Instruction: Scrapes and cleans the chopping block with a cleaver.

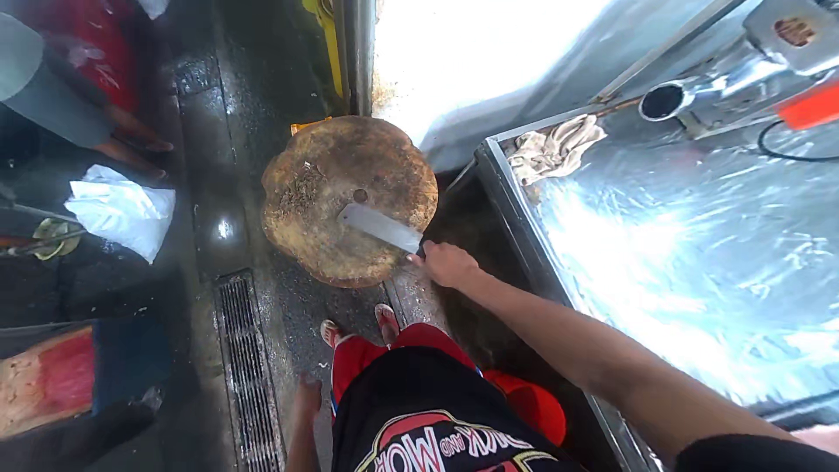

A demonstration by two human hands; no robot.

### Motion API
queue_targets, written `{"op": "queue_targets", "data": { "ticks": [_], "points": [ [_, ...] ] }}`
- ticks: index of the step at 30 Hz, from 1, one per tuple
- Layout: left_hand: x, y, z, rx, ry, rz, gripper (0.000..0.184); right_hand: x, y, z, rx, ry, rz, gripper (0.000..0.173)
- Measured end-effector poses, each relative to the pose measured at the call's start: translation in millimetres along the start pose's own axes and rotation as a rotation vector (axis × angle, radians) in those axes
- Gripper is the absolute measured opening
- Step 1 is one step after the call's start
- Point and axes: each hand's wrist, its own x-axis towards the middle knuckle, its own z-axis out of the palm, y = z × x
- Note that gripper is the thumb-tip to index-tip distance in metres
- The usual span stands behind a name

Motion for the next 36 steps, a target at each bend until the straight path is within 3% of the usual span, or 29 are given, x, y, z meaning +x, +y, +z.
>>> {"op": "queue_targets", "data": {
  "ticks": [4, 8, 10, 14, 17, 19, 23, 28, 33, 36],
  "points": [
    [9.6, 35.6, -34.3, -0.046, 0.117, 0.071, 0.057, -17.1, 0.2, 18.5, -0.197, 0.042, -0.191, 0.074],
    [6.5, 62.6, -51.4, -0.176, 0.216, 0.100, 0.052, 18.3, 12.3, 0.6, -0.001, 0.098, -0.001, 0.073],
    [2.2, 64.4, -49.6, -0.107, 0.206, 0.110, 0.054, 22.0, 11.8, -2.2, -0.015, 0.110, -0.024, 0.074],
    [-6.5, 56.3, -21.7, 0.010, 0.104, 0.076, 0.057, -1.3, 11.7, 0.7, -0.216, 0.061, -0.210, 0.075],
    [-13.7, 42.5, 6.2, -0.010, 0.046, 0.043, 0.059, 20.8, 13.6, -6.4, -0.065, 0.088, -0.087, 0.076],
    [-21.1, 28.6, 16.5, 0.041, -0.004, 0.031, 0.062, 24.6, 5.7, 1.9, -0.034, 0.085, -0.099, 0.075],
    [-18.6, 17.3, 16.7, 0.066, -0.036, 0.022, 0.064, 3.2, -6.6, 8.3, -0.237, 0.066, -0.264, 0.075],
    [-17.0, 10.1, -8.7, -0.067, 0.072, -0.010, 0.062, 36.6, 8.0, -14.6, 0.012, 0.146, -0.024, 0.072],
    [-10.7, 5.2, -24.1, -0.077, 0.107, -0.011, 0.060, 18.2, -2.0, -1.6, -0.240, 0.092, -0.221, 0.077],
    [-10.4, -1.7, -14.9, -0.083, 0.106, -0.035, 0.059, 30.9, 0.3, -12.5, -0.119, 0.085, -0.127, 0.072]
  ]
}}
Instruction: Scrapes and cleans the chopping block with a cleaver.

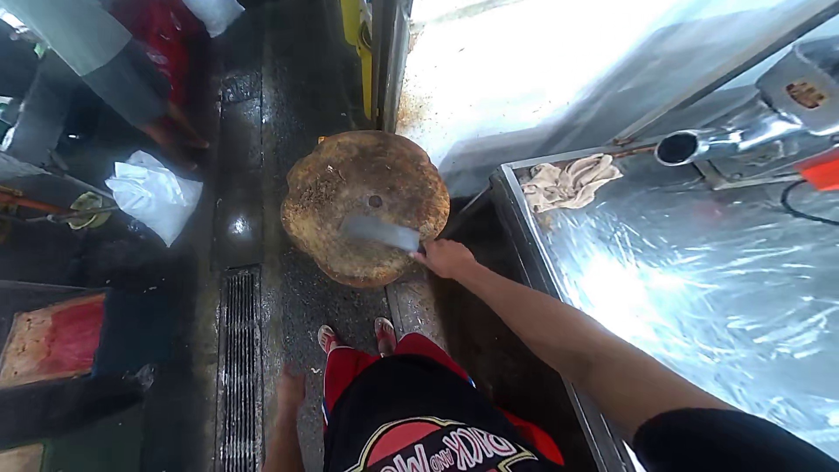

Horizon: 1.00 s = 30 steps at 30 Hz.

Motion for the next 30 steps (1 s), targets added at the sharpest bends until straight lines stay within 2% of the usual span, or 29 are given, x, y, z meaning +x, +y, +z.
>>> {"op": "queue_targets", "data": {
  "ticks": [3, 7, 11, 12, 16, 17, 21, 23, 26, 27, 30],
  "points": [
    [-7.5, 4.2, 8.9, 0.014, -0.038, 0.000, 0.060, 2.1, -16.1, 4.4, 0.076, 0.022, 0.022, 0.074],
    [-5.9, 8.7, 25.5, 0.077, -0.116, 0.030, 0.060, -17.0, -23.3, 14.6, -0.120, -0.017, -0.135, 0.076],
    [-2.2, 7.4, 29.4, 0.056, -0.110, 0.033, 0.060, 12.7, -7.6, -1.1, 0.064, 0.046, 0.068, 0.072],
    [-2.1, 8.2, 26.5, 0.048, -0.103, 0.037, 0.059, 14.5, -10.0, -1.0, 0.073, 0.051, 0.071, 0.073],
    [-4.9, 8.8, 15.4, -0.017, -0.078, 0.053, 0.059, -4.6, -22.7, 8.4, -0.108, 0.018, -0.126, 0.074],
    [-3.2, 6.4, 13.4, -0.020, -0.066, 0.050, 0.058, -1.9, -22.0, 7.2, -0.122, 0.018, -0.129, 0.074],
    [-13.5, 6.8, 9.3, 0.021, -0.050, 0.039, 0.058, 23.7, -11.1, 6.1, 0.043, 0.049, 0.046, 0.077],
    [-13.4, 4.1, 9.2, 0.017, -0.040, 0.033, 0.060, 12.0, -23.5, 14.5, 0.021, 0.034, -0.004, 0.079],
    [-11.8, -2.0, 14.2, -0.014, -0.058, 0.004, 0.059, -6.0, -28.7, 23.2, -0.165, 0.013, -0.152, 0.078],
    [-10.2, -3.2, 15.5, -0.014, -0.063, -0.001, 0.059, -3.2, -25.7, 19.1, -0.170, 0.032, -0.148, 0.078],
    [-12.4, -2.5, 16.4, 0.001, -0.074, -0.003, 0.060, 19.2, -12.7, 5.5, -0.037, 0.080, 0.020, 0.078]
  ]
}}
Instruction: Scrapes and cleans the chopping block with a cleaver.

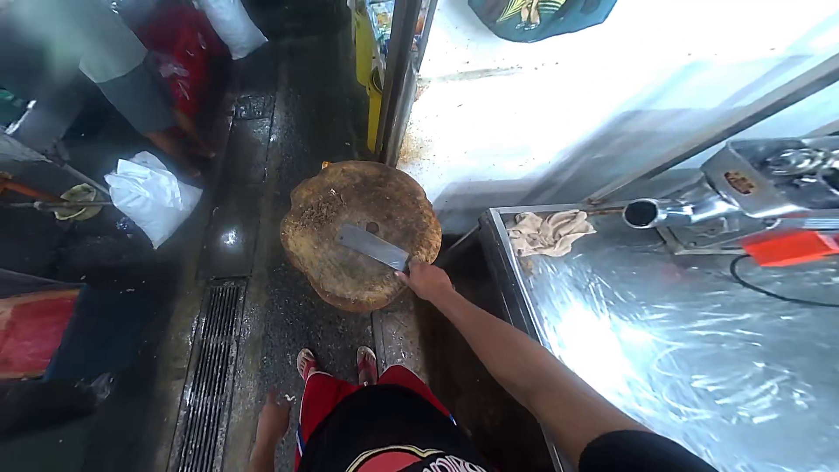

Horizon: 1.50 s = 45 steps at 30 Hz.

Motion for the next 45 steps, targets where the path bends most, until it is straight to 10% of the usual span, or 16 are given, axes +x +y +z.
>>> {"op": "queue_targets", "data": {
  "ticks": [45],
  "points": [
    [-10.8, 4.2, 0.2, 0.011, 0.023, 0.024, 0.063, 2.3, -20.0, -18.2, -0.129, -0.038, -0.158, 0.078]
  ]
}}
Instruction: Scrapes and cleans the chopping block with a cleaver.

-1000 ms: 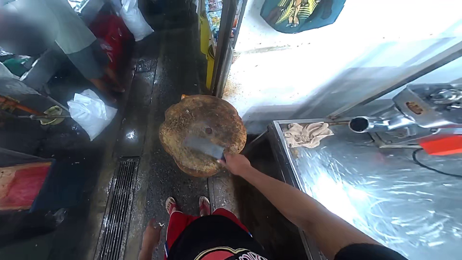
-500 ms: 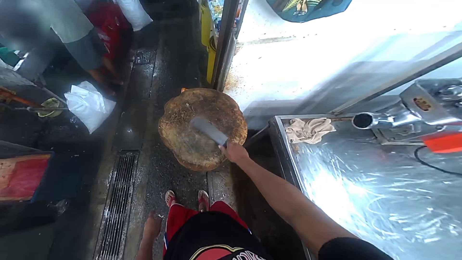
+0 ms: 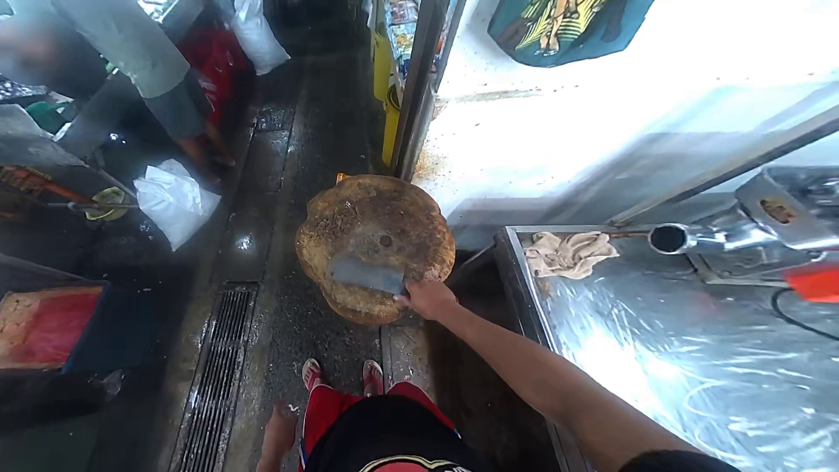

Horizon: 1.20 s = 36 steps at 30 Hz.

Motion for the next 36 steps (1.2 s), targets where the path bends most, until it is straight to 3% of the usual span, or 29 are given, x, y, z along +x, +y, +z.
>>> {"op": "queue_targets", "data": {
  "ticks": [5, 10, 15, 19, 24, 29, 33, 36],
  "points": [
    [1.5, 1.5, -5.7, 0.013, 0.001, -0.036, 0.064, 22.0, 5.2, -12.1, 0.227, 0.017, 0.173, 0.076],
    [9.2, 9.8, -15.4, -0.002, 0.039, -0.009, 0.066, -1.0, -3.1, -4.7, 0.001, -0.007, -0.003, 0.079],
    [2.2, 8.6, -15.8, -0.030, 0.037, -0.012, 0.064, 19.3, 15.9, -5.3, 0.252, 0.014, 0.189, 0.076],
    [4.2, 0.1, -11.1, -0.026, 0.028, 0.013, 0.066, -6.9, 6.0, 6.9, 0.065, -0.011, 0.032, 0.079],
    [-1.8, -10.3, -2.7, 0.017, 0.007, -0.040, 0.064, 0.4, 24.3, 14.3, 0.152, -0.010, 0.157, 0.079],
    [5.7, -12.7, 6.3, 0.064, -0.008, -0.005, 0.065, -25.6, 7.2, 25.5, 0.029, -0.022, 0.002, 0.079],
    [9.5, -1.9, 7.1, 0.046, -0.038, -0.002, 0.062, 2.4, 26.6, 19.9, 0.184, 0.027, 0.180, 0.079],
    [14.0, 9.1, -0.1, 0.005, -0.022, 0.022, 0.063, -1.8, 10.5, 18.6, 0.169, 0.017, 0.133, 0.081]
  ]
}}
